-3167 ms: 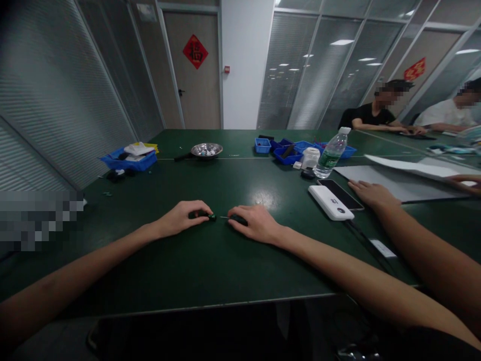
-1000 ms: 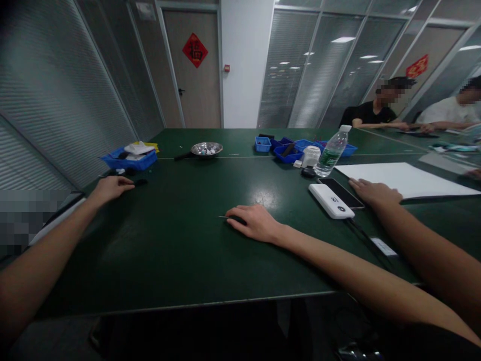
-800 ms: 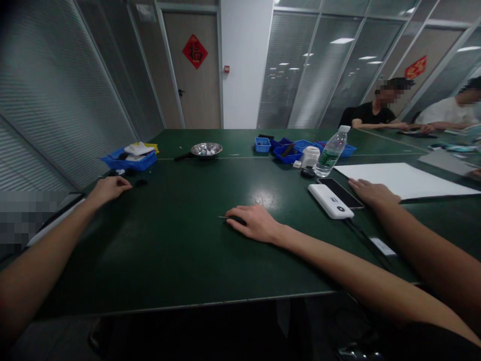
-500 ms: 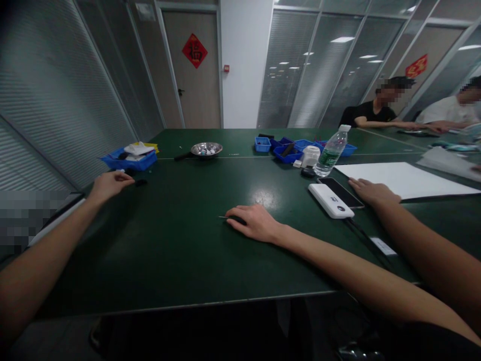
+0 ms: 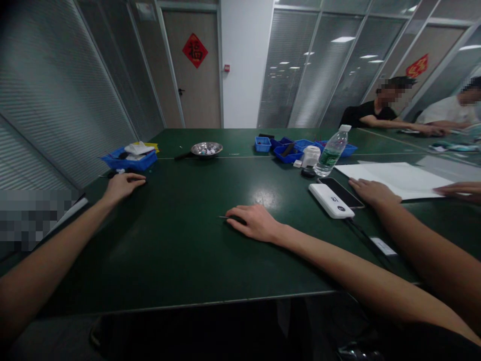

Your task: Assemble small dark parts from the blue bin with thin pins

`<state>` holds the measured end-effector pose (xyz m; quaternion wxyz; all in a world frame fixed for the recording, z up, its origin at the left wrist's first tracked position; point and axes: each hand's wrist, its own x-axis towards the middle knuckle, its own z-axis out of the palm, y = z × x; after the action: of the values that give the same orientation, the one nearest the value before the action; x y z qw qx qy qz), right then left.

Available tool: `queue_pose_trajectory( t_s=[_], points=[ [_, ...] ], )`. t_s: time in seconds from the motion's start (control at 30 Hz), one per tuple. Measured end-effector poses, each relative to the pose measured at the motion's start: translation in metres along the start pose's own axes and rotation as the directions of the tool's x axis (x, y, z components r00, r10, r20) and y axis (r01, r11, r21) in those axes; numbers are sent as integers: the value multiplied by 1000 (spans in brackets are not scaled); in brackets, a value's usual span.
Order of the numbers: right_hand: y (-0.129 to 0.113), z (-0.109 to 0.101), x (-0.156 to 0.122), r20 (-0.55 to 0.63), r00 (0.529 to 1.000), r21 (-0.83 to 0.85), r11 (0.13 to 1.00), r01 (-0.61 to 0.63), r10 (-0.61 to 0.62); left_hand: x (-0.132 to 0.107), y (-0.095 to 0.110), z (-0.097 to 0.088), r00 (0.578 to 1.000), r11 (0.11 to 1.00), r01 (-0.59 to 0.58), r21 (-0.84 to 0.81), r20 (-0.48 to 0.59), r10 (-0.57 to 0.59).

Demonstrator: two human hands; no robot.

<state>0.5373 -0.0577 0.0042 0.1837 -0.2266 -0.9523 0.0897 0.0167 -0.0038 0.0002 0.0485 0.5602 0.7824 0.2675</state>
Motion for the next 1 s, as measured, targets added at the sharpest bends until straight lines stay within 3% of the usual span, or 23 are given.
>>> queue_pose_trajectory(
  t_s=[0.5,0.9,1.0],
  points=[
    [0,1,0,-2,1000,11,1000,-5,5,1,-12,4,999,1000,-9,-14,-36,9],
    [-1,0,0,3,1000,-1,1000,-5,5,3,-8,5,971,957,212,-199,-70,-230],
    [0,2,-1,-1,1000,-12,1000,-2,2,1,-7,6,987,985,144,-97,-63,-151]
  ],
)
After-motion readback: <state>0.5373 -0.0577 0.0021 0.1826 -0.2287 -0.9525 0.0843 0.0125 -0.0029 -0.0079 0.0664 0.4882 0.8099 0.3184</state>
